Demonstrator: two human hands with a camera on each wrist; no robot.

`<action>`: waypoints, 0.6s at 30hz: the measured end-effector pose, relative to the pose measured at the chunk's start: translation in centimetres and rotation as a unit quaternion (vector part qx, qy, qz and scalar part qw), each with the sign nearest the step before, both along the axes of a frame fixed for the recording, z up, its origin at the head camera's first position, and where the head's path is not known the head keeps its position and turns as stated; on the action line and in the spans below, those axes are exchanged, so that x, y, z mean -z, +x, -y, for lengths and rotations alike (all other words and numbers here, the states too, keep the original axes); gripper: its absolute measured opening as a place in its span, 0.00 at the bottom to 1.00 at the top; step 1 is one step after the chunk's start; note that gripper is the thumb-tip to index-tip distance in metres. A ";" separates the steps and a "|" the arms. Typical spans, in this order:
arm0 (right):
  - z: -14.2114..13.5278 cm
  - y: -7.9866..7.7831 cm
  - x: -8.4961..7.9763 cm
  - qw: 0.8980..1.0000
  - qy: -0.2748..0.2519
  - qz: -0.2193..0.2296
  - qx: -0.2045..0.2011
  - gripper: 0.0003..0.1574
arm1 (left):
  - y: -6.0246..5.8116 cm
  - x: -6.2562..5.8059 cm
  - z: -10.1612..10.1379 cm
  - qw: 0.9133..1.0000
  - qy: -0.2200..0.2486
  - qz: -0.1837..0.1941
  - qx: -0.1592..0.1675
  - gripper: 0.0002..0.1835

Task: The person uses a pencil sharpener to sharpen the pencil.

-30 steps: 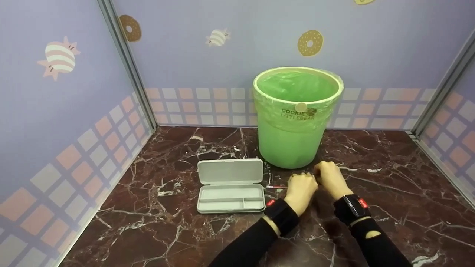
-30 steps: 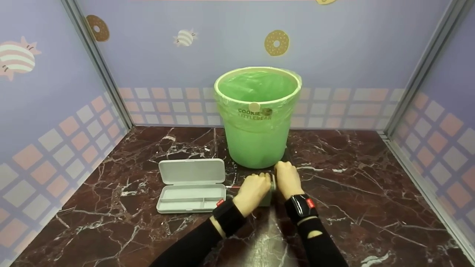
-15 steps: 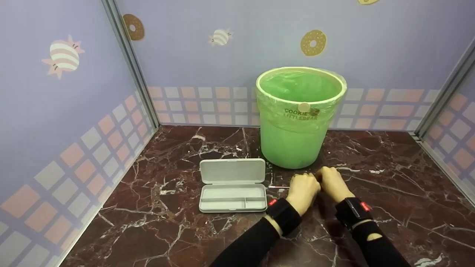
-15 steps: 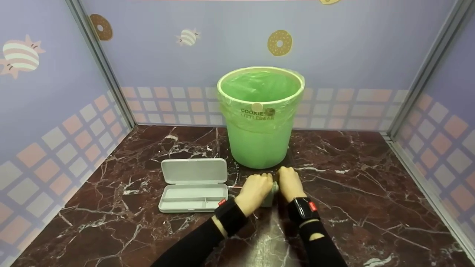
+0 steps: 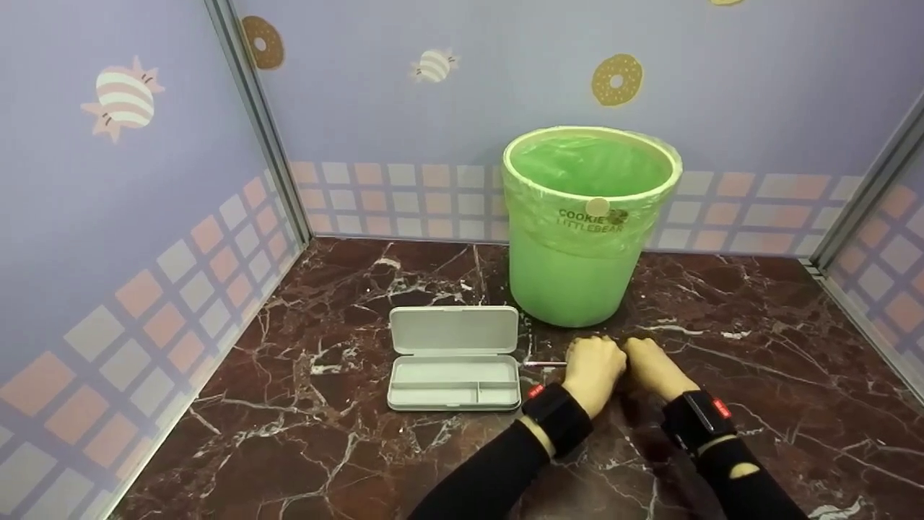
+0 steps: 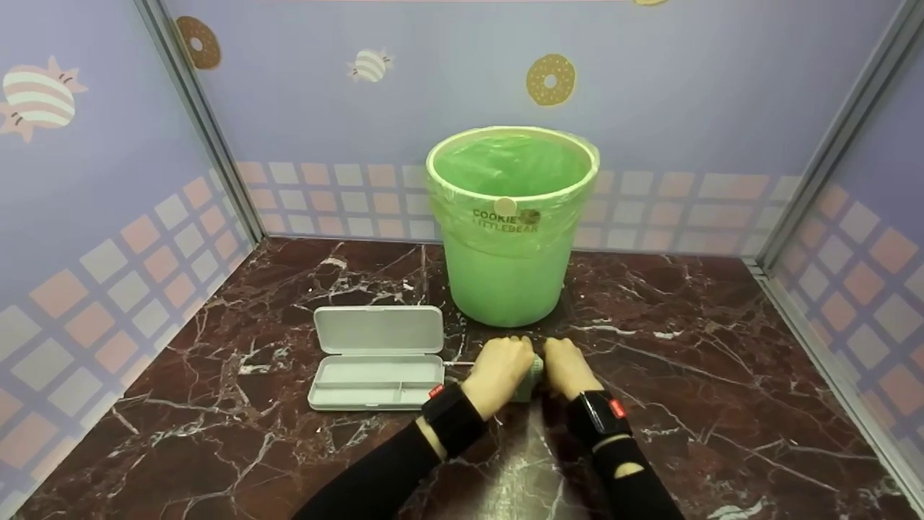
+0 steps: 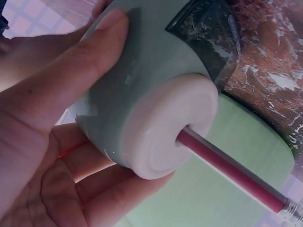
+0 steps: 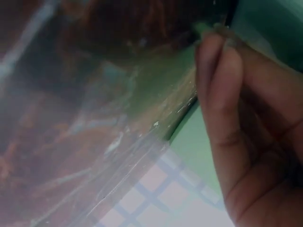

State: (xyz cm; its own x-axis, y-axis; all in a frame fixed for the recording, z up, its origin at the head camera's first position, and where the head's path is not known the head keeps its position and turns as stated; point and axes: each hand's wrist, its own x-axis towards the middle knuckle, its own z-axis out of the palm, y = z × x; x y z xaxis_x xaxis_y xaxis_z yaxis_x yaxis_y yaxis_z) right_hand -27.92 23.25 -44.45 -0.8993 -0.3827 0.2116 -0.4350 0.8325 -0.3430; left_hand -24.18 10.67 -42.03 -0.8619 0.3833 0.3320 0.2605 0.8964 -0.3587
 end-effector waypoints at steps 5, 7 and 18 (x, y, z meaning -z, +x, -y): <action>-0.3 0.9 -0.3 0.999 -0.017 0.048 0.004 0.12 | -0.1 -0.2 -0.2 1.000 0.002 0.023 -0.014 0.12; -0.4 1.2 -0.3 0.999 -0.020 0.039 -0.001 0.13 | -0.1 -0.3 -0.3 1.000 -0.001 0.025 -0.017 0.12; -0.7 3.0 -0.3 0.999 -0.043 0.013 -0.027 0.18 | -0.1 -0.7 -0.8 0.998 -0.001 0.057 -0.029 0.13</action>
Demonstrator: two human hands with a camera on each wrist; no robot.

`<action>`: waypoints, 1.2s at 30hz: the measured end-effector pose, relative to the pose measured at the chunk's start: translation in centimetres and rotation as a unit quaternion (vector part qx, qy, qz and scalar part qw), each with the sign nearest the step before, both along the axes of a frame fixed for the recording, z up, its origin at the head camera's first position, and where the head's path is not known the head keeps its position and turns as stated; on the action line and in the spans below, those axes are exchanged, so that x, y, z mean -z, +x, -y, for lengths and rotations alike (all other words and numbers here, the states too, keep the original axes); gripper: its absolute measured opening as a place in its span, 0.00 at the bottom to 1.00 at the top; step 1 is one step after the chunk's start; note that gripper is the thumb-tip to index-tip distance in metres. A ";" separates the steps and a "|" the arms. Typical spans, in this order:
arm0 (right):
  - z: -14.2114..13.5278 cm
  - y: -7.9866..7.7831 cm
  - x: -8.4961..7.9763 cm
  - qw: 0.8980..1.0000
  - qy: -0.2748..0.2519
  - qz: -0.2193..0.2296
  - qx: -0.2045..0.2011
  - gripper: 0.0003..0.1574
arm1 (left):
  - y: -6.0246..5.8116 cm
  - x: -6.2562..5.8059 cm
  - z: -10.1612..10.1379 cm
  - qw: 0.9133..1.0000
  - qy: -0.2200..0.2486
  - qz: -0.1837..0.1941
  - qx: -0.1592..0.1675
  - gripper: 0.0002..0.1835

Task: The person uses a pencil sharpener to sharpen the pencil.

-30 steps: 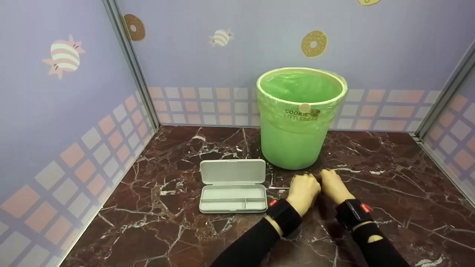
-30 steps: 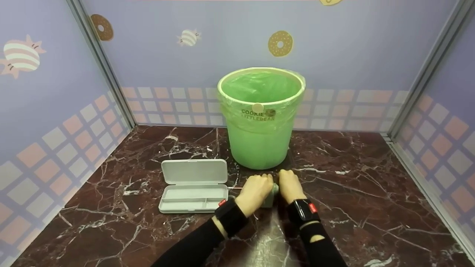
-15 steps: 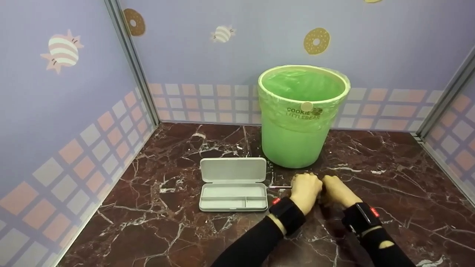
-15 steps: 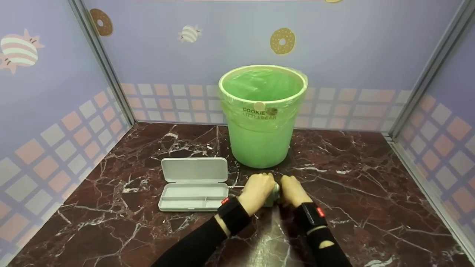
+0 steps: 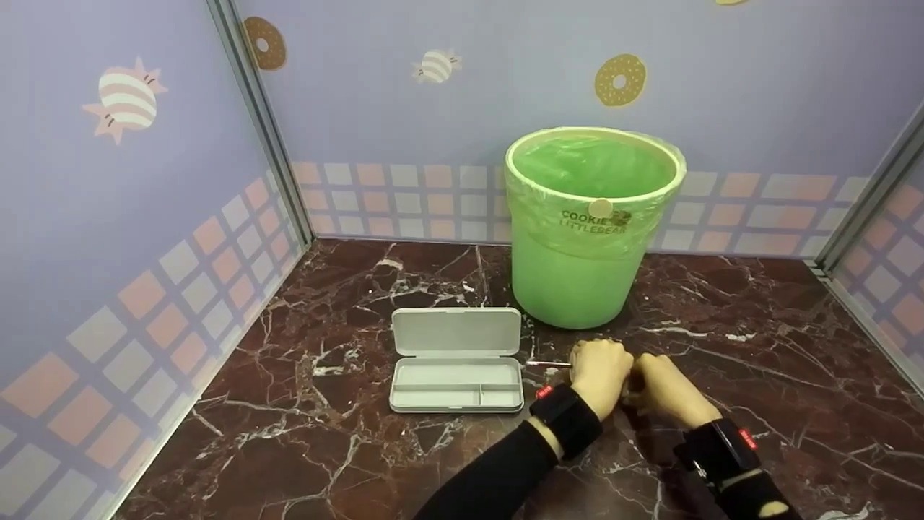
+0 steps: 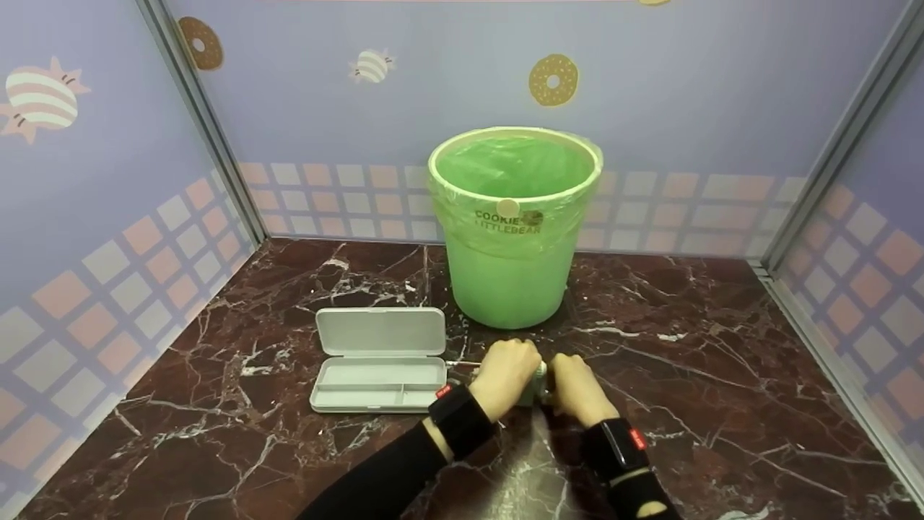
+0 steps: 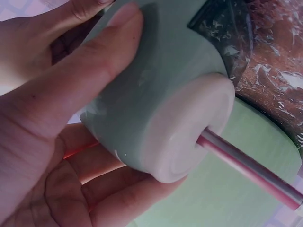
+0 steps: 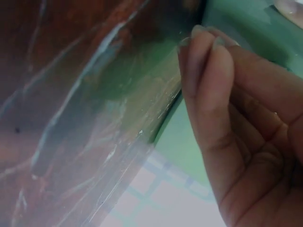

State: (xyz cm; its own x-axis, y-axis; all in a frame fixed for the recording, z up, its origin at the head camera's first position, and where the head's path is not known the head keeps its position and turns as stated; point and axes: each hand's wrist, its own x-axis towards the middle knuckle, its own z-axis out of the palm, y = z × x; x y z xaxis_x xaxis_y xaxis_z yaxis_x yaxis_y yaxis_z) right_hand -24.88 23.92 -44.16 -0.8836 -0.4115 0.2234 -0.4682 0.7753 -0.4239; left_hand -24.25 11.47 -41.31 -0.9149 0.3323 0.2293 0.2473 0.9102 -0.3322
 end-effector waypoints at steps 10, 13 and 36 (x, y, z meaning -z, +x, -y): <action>0.0 1.5 -2.6 1.000 -0.017 -0.002 -0.018 0.17 | 0.1 -0.3 0.5 1.000 0.006 -0.006 -0.003 0.13; 0.2 1.7 -3.0 1.000 -0.015 0.002 -0.006 0.17 | 0.1 -0.3 0.5 1.000 0.007 -0.007 -0.002 0.13; -0.1 -0.3 -5.1 0.997 -0.033 -0.054 0.049 0.12 | 0.1 0.5 -0.2 1.000 0.005 -0.018 -0.008 0.18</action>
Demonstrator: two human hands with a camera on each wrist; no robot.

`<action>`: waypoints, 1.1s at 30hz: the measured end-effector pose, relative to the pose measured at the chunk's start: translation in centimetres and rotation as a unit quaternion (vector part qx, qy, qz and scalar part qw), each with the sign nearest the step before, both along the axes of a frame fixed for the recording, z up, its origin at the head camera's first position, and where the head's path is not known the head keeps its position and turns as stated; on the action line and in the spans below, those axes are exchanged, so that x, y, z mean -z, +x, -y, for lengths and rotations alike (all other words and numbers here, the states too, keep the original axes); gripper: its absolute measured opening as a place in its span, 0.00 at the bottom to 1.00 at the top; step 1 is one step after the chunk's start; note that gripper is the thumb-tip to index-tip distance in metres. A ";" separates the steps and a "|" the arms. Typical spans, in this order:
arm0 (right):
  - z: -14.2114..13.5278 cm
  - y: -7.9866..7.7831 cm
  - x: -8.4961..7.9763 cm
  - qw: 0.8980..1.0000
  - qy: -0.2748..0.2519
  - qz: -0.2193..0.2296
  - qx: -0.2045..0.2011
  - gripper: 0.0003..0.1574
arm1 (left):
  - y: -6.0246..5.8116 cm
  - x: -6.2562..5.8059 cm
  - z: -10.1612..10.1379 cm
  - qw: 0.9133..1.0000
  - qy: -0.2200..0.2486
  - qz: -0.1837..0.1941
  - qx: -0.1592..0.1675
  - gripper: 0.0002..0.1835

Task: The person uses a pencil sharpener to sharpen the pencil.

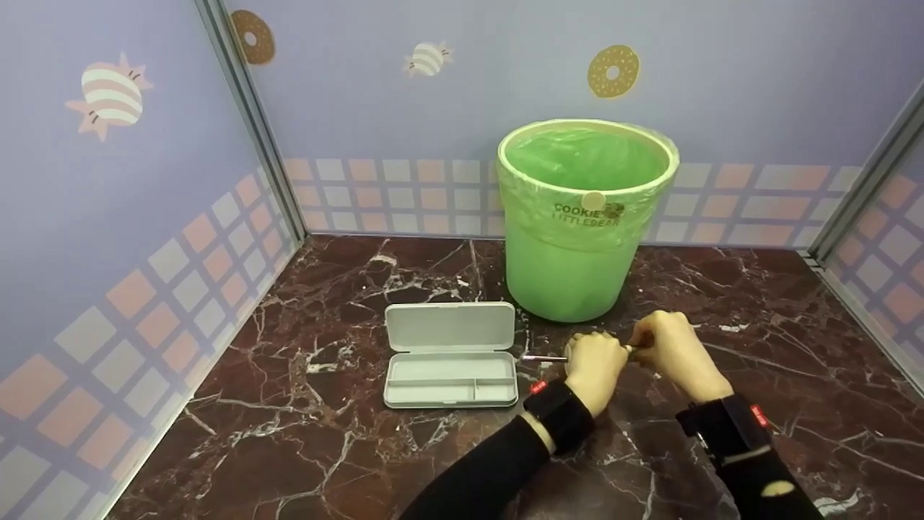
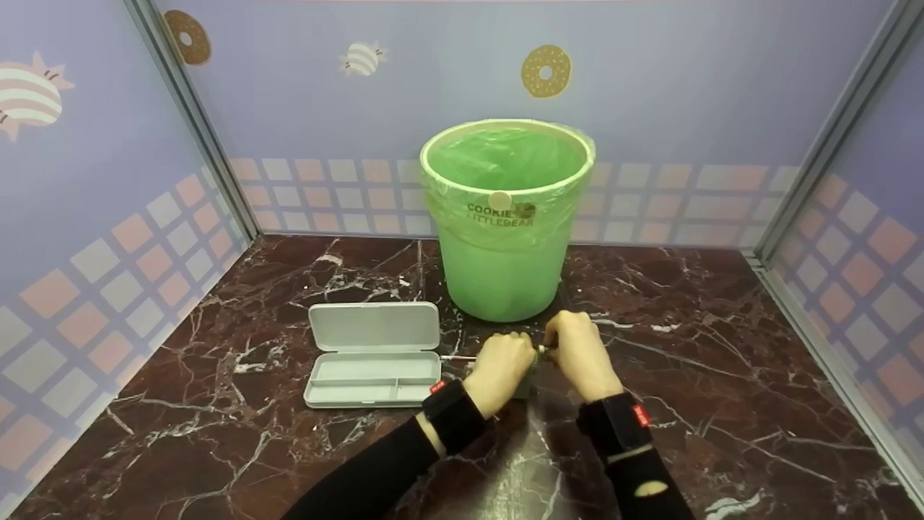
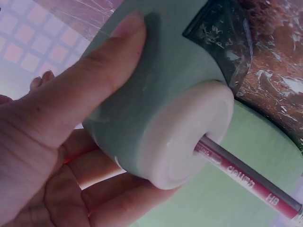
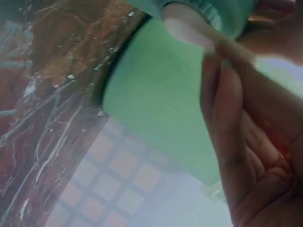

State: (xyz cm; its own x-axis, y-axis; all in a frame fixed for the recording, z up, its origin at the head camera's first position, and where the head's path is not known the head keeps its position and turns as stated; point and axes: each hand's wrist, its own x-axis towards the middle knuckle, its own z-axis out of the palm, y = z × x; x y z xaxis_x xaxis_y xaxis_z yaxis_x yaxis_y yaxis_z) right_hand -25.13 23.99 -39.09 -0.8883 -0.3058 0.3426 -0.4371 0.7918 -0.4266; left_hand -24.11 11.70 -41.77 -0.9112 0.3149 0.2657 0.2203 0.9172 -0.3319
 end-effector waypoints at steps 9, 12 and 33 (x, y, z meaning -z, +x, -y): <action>1.3 -1.3 0.7 0.997 0.018 -0.051 0.050 0.14 | -0.3 -0.3 0.5 1.000 -0.028 0.003 0.014 0.16; 1.6 -2.0 1.6 0.994 0.022 -0.078 0.070 0.12 | -0.1 -0.3 0.5 0.999 -0.033 0.001 0.022 0.15; 0.8 -3.2 6.2 0.999 0.024 -0.011 0.044 0.09 | 0.7 -0.3 0.5 0.999 -0.028 -0.019 0.015 0.14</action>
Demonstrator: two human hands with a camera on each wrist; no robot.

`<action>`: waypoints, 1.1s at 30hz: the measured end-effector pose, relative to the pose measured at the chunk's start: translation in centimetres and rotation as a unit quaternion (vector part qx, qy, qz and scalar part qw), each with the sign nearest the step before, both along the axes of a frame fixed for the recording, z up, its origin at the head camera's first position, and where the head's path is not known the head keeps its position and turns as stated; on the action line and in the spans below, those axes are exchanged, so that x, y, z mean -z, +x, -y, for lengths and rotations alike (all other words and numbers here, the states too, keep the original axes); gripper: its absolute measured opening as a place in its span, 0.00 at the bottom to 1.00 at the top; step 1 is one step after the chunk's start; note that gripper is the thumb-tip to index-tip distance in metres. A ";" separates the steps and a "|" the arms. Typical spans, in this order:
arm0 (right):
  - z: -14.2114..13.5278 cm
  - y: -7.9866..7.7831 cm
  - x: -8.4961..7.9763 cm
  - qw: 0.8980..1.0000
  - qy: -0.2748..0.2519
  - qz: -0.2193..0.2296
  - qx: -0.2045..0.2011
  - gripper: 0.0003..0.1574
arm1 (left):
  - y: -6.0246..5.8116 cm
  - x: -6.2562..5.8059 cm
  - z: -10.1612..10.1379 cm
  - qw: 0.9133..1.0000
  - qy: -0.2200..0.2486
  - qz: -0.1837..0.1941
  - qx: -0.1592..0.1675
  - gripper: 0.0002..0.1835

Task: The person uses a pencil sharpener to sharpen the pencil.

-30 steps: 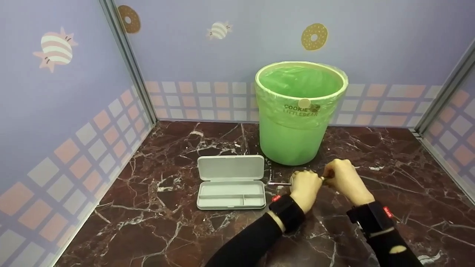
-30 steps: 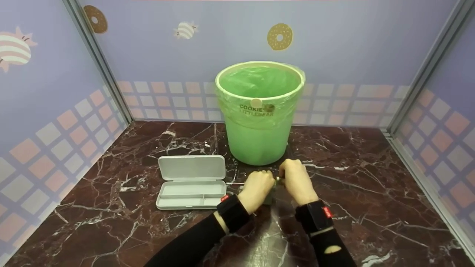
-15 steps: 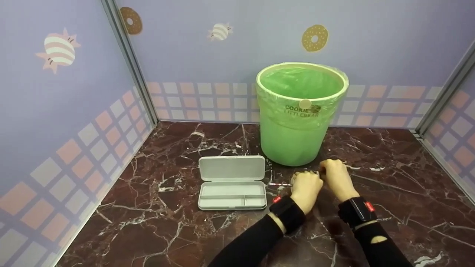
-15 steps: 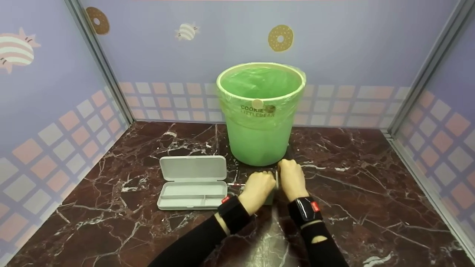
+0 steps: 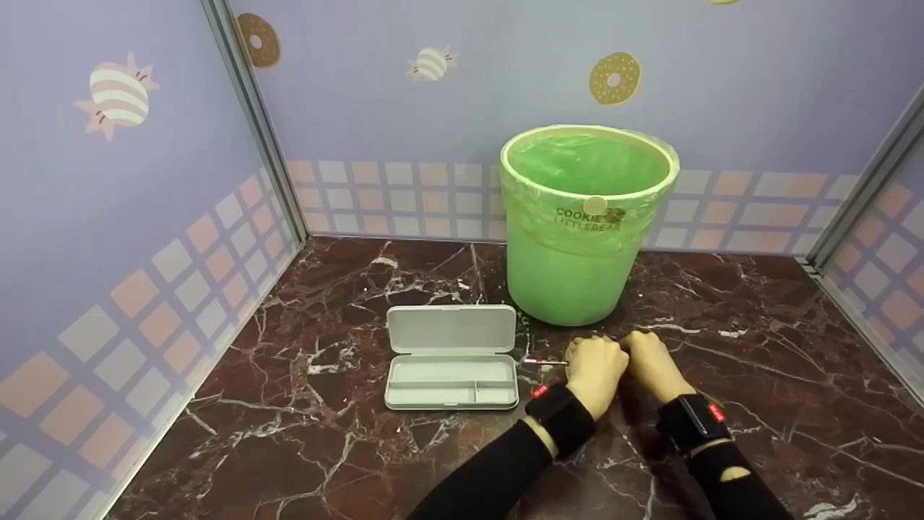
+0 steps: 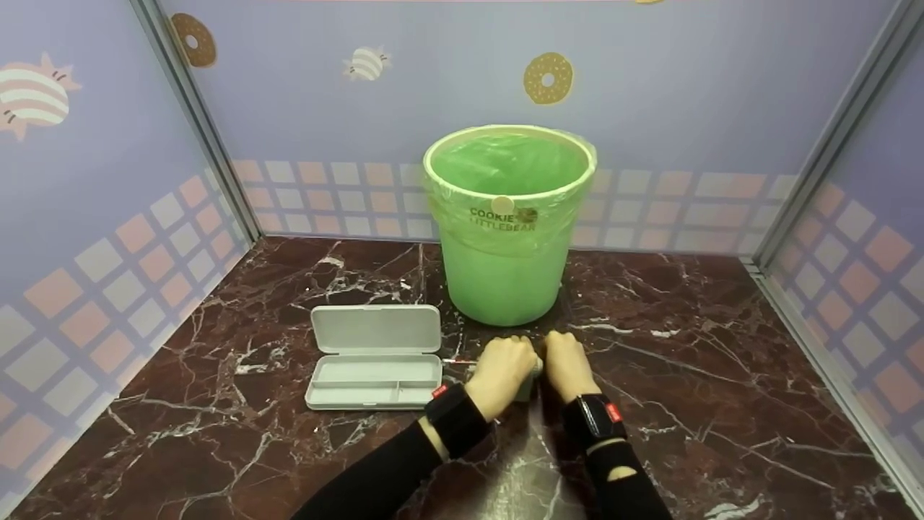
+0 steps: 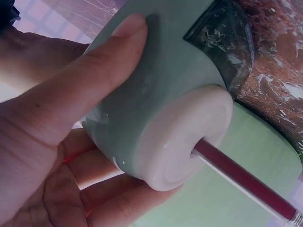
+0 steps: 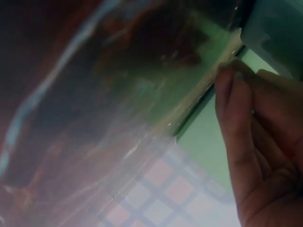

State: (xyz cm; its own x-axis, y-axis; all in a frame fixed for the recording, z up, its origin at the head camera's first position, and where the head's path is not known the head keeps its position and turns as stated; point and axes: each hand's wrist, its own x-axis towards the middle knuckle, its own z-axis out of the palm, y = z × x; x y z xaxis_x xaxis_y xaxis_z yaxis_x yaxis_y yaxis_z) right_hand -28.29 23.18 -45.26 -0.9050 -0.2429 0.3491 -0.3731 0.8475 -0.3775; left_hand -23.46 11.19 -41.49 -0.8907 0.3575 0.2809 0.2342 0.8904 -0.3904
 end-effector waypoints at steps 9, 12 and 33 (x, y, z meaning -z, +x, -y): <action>-0.5 1.2 0.0 0.999 0.008 0.038 -0.026 0.08 | -0.3 0.0 -0.3 1.000 -0.001 0.008 -0.004 0.14; -0.7 1.9 0.1 0.999 0.006 0.042 -0.034 0.11 | -0.3 0.0 -0.4 1.000 0.001 0.013 -0.004 0.13; -0.9 5.2 -3.6 0.991 -0.025 0.081 -0.101 0.15 | -0.2 -0.1 -0.4 0.999 0.013 0.015 -0.032 0.13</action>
